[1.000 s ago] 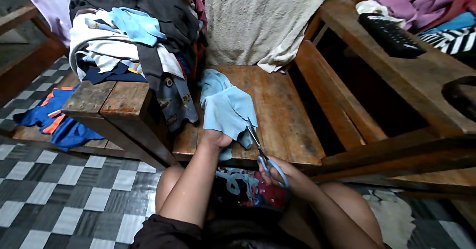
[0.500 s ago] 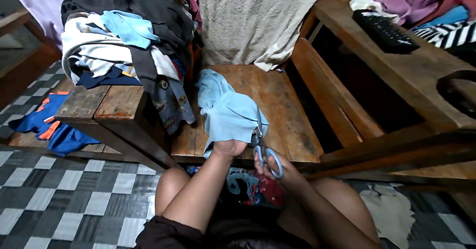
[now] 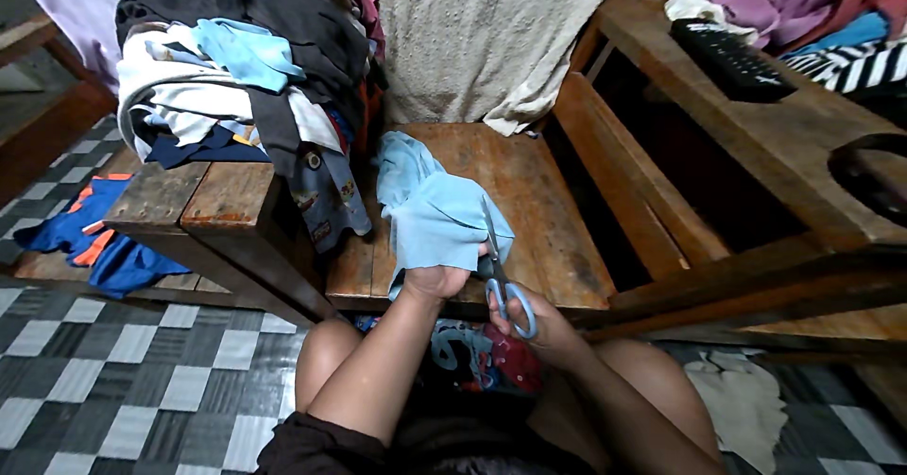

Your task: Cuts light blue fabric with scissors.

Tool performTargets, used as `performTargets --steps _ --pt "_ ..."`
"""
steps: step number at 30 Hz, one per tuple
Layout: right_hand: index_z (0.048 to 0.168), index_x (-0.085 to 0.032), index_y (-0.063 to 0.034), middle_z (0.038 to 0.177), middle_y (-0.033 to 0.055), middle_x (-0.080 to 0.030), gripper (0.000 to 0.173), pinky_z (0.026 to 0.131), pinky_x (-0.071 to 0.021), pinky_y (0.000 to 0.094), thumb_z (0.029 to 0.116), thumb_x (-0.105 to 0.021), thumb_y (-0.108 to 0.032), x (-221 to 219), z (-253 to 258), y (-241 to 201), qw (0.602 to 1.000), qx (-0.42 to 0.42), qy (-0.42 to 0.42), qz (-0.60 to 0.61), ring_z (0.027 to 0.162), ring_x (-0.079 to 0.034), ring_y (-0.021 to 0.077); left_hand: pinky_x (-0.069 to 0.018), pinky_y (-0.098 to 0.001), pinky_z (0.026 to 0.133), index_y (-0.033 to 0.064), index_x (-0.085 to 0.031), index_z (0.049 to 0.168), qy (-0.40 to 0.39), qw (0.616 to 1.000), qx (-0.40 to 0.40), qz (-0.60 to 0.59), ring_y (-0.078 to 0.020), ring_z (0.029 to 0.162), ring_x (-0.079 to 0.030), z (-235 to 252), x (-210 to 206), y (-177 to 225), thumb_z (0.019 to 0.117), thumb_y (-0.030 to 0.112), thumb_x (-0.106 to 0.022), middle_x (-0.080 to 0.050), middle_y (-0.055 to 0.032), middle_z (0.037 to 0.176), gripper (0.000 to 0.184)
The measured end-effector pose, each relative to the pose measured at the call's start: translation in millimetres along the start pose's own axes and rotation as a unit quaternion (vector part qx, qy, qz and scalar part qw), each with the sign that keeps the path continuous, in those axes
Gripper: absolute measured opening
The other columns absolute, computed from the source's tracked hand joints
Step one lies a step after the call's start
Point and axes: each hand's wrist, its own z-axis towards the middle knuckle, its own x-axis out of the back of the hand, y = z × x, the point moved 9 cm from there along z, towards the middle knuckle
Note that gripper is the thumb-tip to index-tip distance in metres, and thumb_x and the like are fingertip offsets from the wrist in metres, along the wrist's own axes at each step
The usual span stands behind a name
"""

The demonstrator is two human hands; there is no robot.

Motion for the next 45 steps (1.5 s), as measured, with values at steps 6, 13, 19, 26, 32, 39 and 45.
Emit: performTargets --steps 6,13,19,26,32,39,45 --pt "0.105 -0.054 -0.0157 0.072 -0.0177 -0.055 0.053 0.056 -0.0419 0.0100 0.0895 -0.061 -0.066 4.9 -5.0 -2.3 0.995 -0.043 -0.060 -0.071 0.060 -0.050 -0.0079 -0.0606 -0.0353 0.078 0.0173 -0.065 0.107 0.035 0.996 0.038 0.078 -0.0154 0.089 -0.072 -1.5 -1.2 11.6 0.1006 0.044 -0.047 -0.074 -0.0023 0.096 0.032" --pt "0.101 -0.056 -0.0164 0.072 -0.0180 -0.055 0.053 0.059 -0.0442 0.0120 0.0852 -0.063 -0.067 9.8 -9.5 2.3 0.982 -0.076 -0.119 -0.125 0.063 -0.053 -0.0075 -0.0580 -0.0288 0.078 0.0109 -0.055 0.111 0.139 0.964 0.072 0.214 -0.0093 0.083 -0.067 -5.5 2.6 32.7 0.1070 0.005 -0.027 -0.068 -0.0001 0.089 0.028" --pt "0.100 -0.057 -0.0183 0.071 -0.0176 -0.056 0.059 0.058 -0.0441 0.0123 0.0820 -0.064 -0.074 6.9 -7.1 5.5 0.984 -0.055 -0.130 -0.104 0.061 -0.053 -0.0069 -0.0607 -0.0351 0.074 0.0154 -0.062 0.100 0.108 0.986 0.113 0.060 -0.0169 0.083 -0.072 -5.5 -2.9 25.4 0.1075 0.047 -0.015 -0.073 -0.0050 0.087 0.057" --pt "0.100 -0.057 -0.0181 0.070 -0.0178 -0.055 0.057 0.058 -0.0447 0.0129 0.0825 -0.064 -0.072 0.8 -2.6 0.6 0.985 -0.044 -0.129 -0.107 0.061 -0.053 -0.0068 -0.0612 -0.0351 0.074 0.0165 -0.065 0.098 0.066 0.985 0.148 0.053 -0.0174 0.082 -0.073 -7.6 -5.9 19.7 0.1048 0.056 -0.025 -0.074 -0.0056 0.088 0.056" --pt "0.101 -0.057 -0.0157 0.070 -0.0178 -0.055 0.060 0.059 -0.0445 0.0116 0.0822 -0.064 -0.072 1.9 -0.6 -2.3 0.986 -0.044 -0.113 -0.116 0.062 -0.053 -0.0073 -0.0610 -0.0336 0.074 0.0155 -0.064 0.097 0.079 0.982 0.158 0.061 -0.0165 0.082 -0.073 -10.4 -5.3 16.0 0.1062 0.051 -0.025 -0.074 -0.0053 0.086 0.053" --pt "0.100 -0.056 -0.0175 0.070 -0.0172 -0.056 0.063 0.058 -0.0440 0.0117 0.0810 -0.062 -0.077 3.8 -1.3 -1.3 0.987 -0.029 -0.123 -0.103 0.061 -0.053 -0.0069 -0.0594 -0.0306 0.078 0.0117 -0.057 0.107 0.137 0.971 0.104 0.164 -0.0123 0.082 -0.070 -4.8 2.3 30.1 0.1084 0.008 -0.029 -0.070 -0.0022 0.087 0.029" --pt "0.101 -0.058 -0.0178 0.071 -0.0170 -0.058 0.061 0.057 -0.0439 0.0115 0.0831 -0.060 -0.077 6.1 -3.9 -0.5 0.988 -0.020 -0.123 -0.087 0.061 -0.053 -0.0070 -0.0606 -0.0351 0.079 0.0165 -0.066 0.101 0.049 0.989 0.133 0.036 -0.0170 0.087 -0.072 -1.7 -2.4 25.7 0.1071 0.040 -0.033 -0.074 -0.0051 0.092 0.041"
